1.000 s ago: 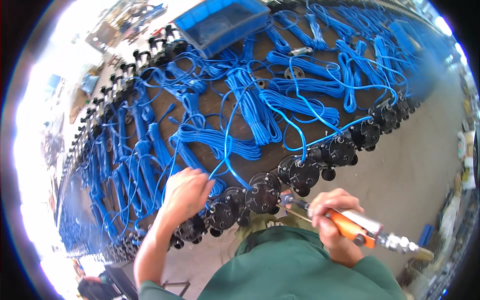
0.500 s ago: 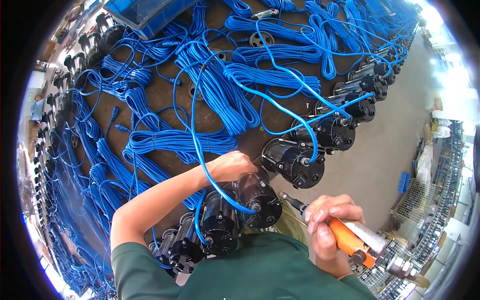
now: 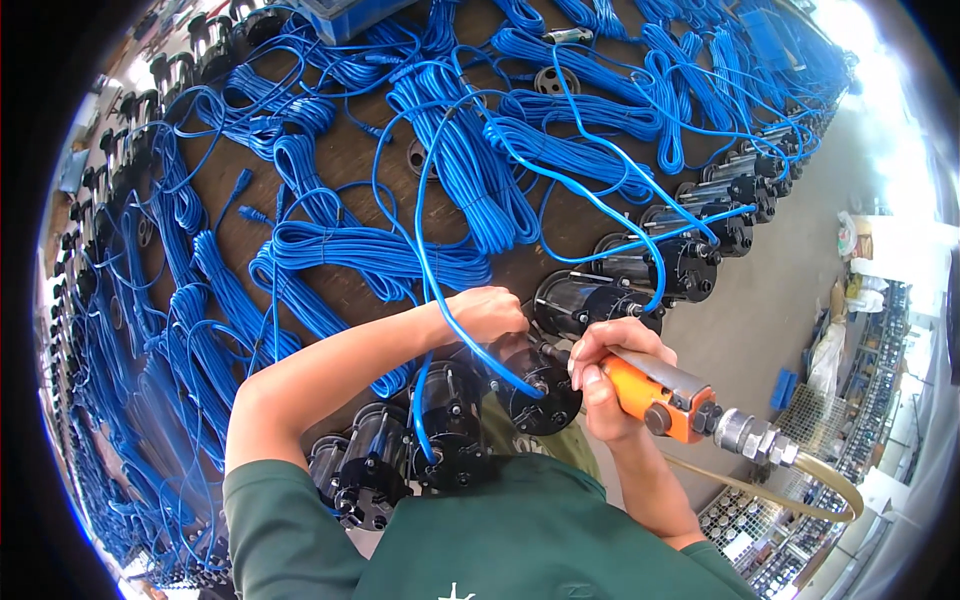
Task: The person secures components onto a long line of water pumps using a pneumatic screwdriver, handling one pump at a time and moving down the row.
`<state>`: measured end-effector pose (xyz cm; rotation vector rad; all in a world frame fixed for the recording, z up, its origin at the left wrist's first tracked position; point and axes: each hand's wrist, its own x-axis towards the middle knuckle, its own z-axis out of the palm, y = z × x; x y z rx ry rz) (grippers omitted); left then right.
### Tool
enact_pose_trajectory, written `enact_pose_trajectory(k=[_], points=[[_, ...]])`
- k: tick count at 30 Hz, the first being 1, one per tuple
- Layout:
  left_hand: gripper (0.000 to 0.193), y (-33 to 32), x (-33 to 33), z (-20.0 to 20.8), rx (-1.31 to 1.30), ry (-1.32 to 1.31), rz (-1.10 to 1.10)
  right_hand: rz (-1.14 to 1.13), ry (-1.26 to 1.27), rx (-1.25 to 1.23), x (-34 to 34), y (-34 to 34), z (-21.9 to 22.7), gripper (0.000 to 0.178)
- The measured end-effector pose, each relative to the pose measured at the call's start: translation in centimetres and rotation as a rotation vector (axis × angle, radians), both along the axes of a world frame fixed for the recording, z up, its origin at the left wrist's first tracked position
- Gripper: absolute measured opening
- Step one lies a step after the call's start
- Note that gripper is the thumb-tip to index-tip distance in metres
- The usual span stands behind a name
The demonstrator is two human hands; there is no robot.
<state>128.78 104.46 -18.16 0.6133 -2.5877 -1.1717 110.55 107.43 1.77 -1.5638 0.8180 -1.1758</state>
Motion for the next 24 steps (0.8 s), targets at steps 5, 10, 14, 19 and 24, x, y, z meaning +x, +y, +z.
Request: enact_pose_trajectory(k=[5,10,14,19,24], points=[[0.016,0.1,0.1,0.2,-0.046,0.074,0.089,0.053,0.059,-0.033,0.2,-0.2,-0.5,0.025],[0.023,3.5,3.5,1.5,0.055,-0.016,0.339,0.043,-0.028,-0.039,0.5,0.0,-0.9,0.024],[0.022,7.8,5.1,1.5,0.142,-0.008,0.428,-0.031,-0.049,0.008,1.5,0.6,0.6,0.037],[0.015,9.3,4.3,0.8,0.080,0.050,0.517,0.008,-0.121,-0.091,1.9,3.1,6.6,0.037],[0.015,9.4,4.4,0.4,0.008,0.074,0.546,0.164,-0.087,-0.059,2.7,4.7,7.8,0.040]])
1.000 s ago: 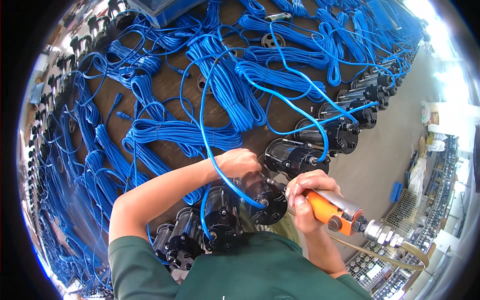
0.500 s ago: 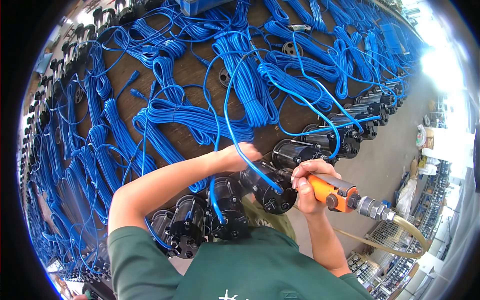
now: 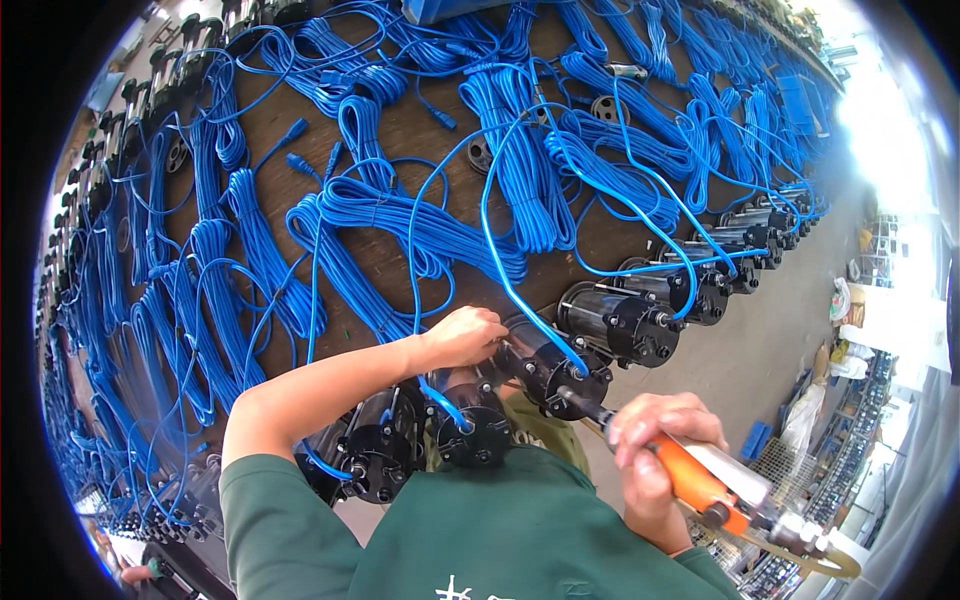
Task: The person secures components onto a long line of water pumps using a pneumatic screwdriver, handling one pump at a time and moving down the row.
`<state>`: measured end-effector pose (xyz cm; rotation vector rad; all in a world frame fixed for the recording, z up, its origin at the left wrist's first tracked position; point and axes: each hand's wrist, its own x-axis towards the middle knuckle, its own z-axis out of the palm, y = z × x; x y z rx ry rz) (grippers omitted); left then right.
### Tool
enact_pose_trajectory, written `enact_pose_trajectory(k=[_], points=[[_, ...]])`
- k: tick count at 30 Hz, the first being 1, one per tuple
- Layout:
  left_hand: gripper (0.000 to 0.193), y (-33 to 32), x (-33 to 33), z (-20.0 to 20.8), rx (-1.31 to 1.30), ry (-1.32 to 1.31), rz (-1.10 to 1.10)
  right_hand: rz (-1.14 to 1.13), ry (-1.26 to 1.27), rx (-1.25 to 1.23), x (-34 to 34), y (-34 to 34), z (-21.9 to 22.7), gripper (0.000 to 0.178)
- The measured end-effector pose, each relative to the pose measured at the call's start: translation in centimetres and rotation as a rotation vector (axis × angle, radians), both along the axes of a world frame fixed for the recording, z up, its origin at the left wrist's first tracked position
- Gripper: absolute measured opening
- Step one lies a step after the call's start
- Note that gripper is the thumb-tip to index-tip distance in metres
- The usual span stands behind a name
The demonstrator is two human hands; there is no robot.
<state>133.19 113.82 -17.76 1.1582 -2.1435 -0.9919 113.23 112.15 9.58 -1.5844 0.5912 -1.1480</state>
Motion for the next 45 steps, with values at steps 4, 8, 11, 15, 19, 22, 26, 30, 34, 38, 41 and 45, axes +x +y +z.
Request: enact_pose_trajectory(k=[4,8,11,15,19,22,26,30,34,38,41,45], points=[[0.013,0.0,0.1,-0.7,-0.124,0.020,-0.064,0.035,0.065,0.034,1.2,-0.2,-3.3,0.037],[0.012,-0.1,0.0,-0.9,-0.119,0.035,-0.059,0.114,0.163,-0.097,1.8,-1.1,-6.0,0.034],[0.012,0.1,0.1,-0.9,-0.128,0.056,-0.039,0.134,0.122,-0.132,2.2,-1.4,-6.5,0.028],[0.012,0.5,-0.2,-1.1,-0.084,0.033,-0.006,0.199,0.235,-0.131,2.3,-1.5,-6.1,0.029],[0.014,-0.4,0.5,1.1,0.100,-0.170,-0.123,0.226,0.315,-0.074,2.0,-1.4,-6.3,0.033],[0.018,-1.9,3.1,7.0,0.304,-0.407,-0.133,0.190,0.180,-0.030,2.5,-1.3,-6.8,0.032],[0.023,-0.5,6.1,18.4,0.424,-0.379,0.184,0.247,0.144,0.070,2.4,-1.1,-5.6,0.041],[0.021,8.1,-1.2,24.5,-0.461,-0.347,1.157,0.494,-0.093,0.128,-3.3,-2.1,-0.3,0.043],[0.026,13.6,-17.2,20.5,-0.803,0.184,1.271,0.241,-0.234,-0.140,-10.9,-4.1,4.0,0.030],[0.044,9.9,-28.1,12.6,-0.158,0.139,1.325,0.365,-0.389,-0.192,-14.6,-6.2,4.9,0.048],[0.050,7.8,-29.4,8.9,-0.103,-0.204,1.169,0.382,-0.282,-0.079,-15.4,-6.8,3.8,0.051],[0.037,9.5,-28.7,7.7,-0.245,-0.251,1.082,0.407,-0.238,0.038,-15.6,-7.0,2.1,0.052]])
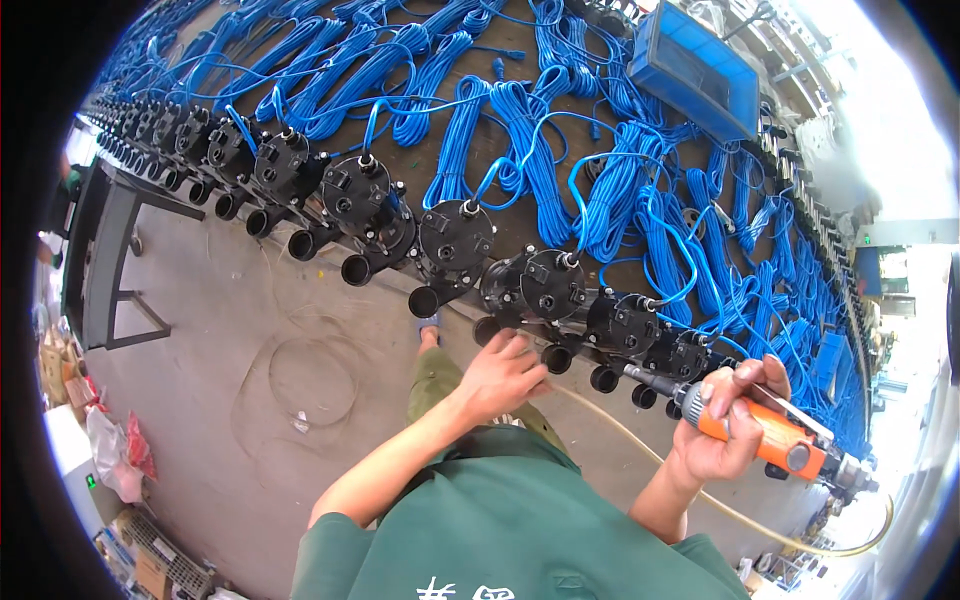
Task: The person secures components onto a long line of water pumps using a pneumatic screwdriver, handling one pump at a time and moving down the row.
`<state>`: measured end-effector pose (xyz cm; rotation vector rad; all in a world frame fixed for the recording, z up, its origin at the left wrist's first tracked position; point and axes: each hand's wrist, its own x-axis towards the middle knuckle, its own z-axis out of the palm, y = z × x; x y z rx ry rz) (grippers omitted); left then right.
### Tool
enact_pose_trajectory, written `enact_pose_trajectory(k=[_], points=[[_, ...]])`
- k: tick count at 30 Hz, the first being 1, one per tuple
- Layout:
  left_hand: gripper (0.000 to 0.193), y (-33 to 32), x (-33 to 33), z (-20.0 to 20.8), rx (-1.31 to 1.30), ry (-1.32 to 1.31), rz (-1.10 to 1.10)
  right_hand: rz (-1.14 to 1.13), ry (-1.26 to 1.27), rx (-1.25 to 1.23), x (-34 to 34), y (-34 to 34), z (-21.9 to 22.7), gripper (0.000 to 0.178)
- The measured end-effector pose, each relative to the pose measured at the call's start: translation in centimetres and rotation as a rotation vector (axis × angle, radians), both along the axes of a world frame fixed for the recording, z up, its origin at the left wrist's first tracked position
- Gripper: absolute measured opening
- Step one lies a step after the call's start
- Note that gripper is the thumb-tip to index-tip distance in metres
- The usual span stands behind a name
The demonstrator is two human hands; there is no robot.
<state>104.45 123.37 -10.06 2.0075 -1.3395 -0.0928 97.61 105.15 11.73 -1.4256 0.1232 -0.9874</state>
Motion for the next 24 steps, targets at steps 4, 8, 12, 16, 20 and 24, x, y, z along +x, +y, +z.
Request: enact_pose_trajectory(k=[4,8,12,16,20,24], points=[[0.031,0.8,-1.1,-0.5,-0.088,0.916,0.126,0.029,0.032,-0.028,1.8,0.4,-2.4,0.051],[0.032,-4.9,-1.1,-3.1,-0.880,2.358,0.537,0.093,0.074,0.007,3.7,2.0,-5.0,0.049],[0.023,-8.5,-1.5,-5.7,-1.177,2.493,0.735,0.125,0.077,-0.053,4.5,2.7,-6.1,0.048],[0.023,-8.4,-2.3,-7.0,-1.337,2.451,0.626,0.169,0.070,-0.063,5.2,2.7,-6.6,0.049],[0.022,-8.2,-2.2,-7.7,-1.362,2.427,0.553,0.164,0.104,-0.045,5.9,3.1,-6.9,0.050],[0.021,-8.4,-2.3,-7.9,-1.300,2.364,0.655,0.176,0.111,-0.035,6.3,3.1,-6.9,0.048]])
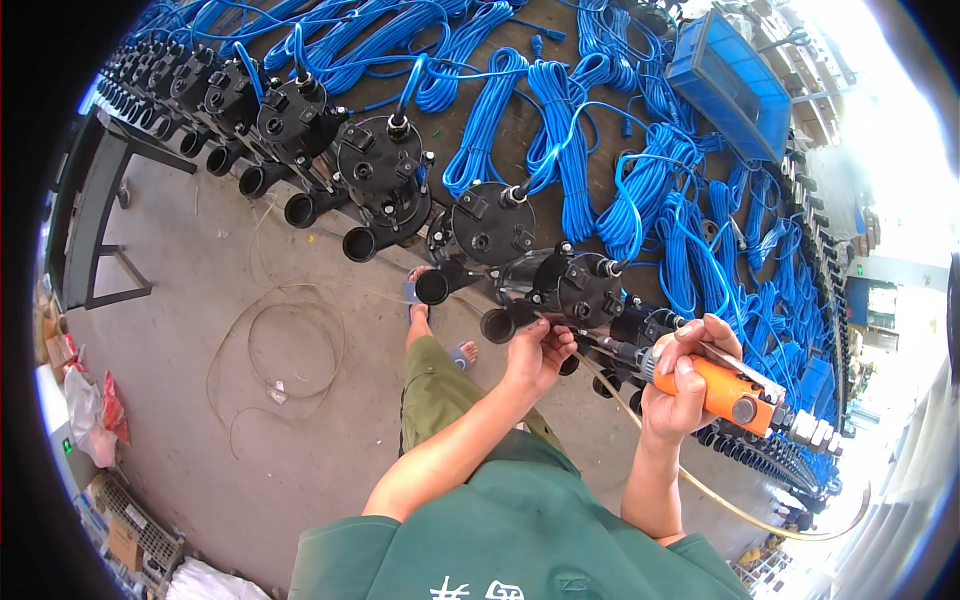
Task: The person secures components onto a long line of water pumps using a pneumatic screwdriver, handling one pump at a time and moving down the row.
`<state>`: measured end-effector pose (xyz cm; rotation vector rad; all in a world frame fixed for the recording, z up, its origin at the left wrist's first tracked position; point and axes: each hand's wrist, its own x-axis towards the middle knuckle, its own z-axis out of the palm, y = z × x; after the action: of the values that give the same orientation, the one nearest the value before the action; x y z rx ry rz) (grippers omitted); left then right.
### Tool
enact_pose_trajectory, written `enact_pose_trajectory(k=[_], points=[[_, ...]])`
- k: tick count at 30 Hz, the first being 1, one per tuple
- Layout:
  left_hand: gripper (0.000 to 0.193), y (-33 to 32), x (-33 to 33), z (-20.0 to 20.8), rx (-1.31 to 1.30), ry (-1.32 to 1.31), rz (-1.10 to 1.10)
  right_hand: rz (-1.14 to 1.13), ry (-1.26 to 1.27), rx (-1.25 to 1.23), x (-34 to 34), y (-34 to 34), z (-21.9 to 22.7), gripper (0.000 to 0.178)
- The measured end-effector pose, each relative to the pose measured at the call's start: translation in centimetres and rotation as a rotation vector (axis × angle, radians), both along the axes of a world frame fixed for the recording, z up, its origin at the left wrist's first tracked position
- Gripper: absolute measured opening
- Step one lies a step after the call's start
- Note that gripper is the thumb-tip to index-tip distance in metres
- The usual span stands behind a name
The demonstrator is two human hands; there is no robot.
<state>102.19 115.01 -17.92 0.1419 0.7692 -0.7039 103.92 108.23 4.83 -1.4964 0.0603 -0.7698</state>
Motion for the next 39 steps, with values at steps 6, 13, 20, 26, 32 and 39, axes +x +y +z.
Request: enact_pose_trajectory(k=[6,13,20,26,32,39], points=[[0.016,-0.1,0.4,0.6,0.032,0.067,-0.022,0.001,0.063,0.004,0.1,-0.1,-1.5,0.032],[0.015,3.8,1.5,4.4,0.532,-0.356,-0.441,0.144,0.119,-0.063,0.1,-0.6,-3.5,0.029],[0.110,5.8,5.1,5.8,1.557,-1.437,-0.281,0.195,0.090,-0.120,0.4,-1.0,-3.6,0.025],[0.125,5.7,9.2,2.6,0.951,-1.559,-0.298,0.152,0.187,-0.042,1.6,0.1,-1.5,0.042],[0.116,5.4,9.8,1.9,0.791,-1.471,-0.409,0.158,-0.069,0.086,6.6,1.0,1.3,0.044],[0.119,5.6,9.8,1.7,0.694,-1.410,-0.424,0.029,0.179,-0.108,11.1,2.2,-3.0,0.029]])
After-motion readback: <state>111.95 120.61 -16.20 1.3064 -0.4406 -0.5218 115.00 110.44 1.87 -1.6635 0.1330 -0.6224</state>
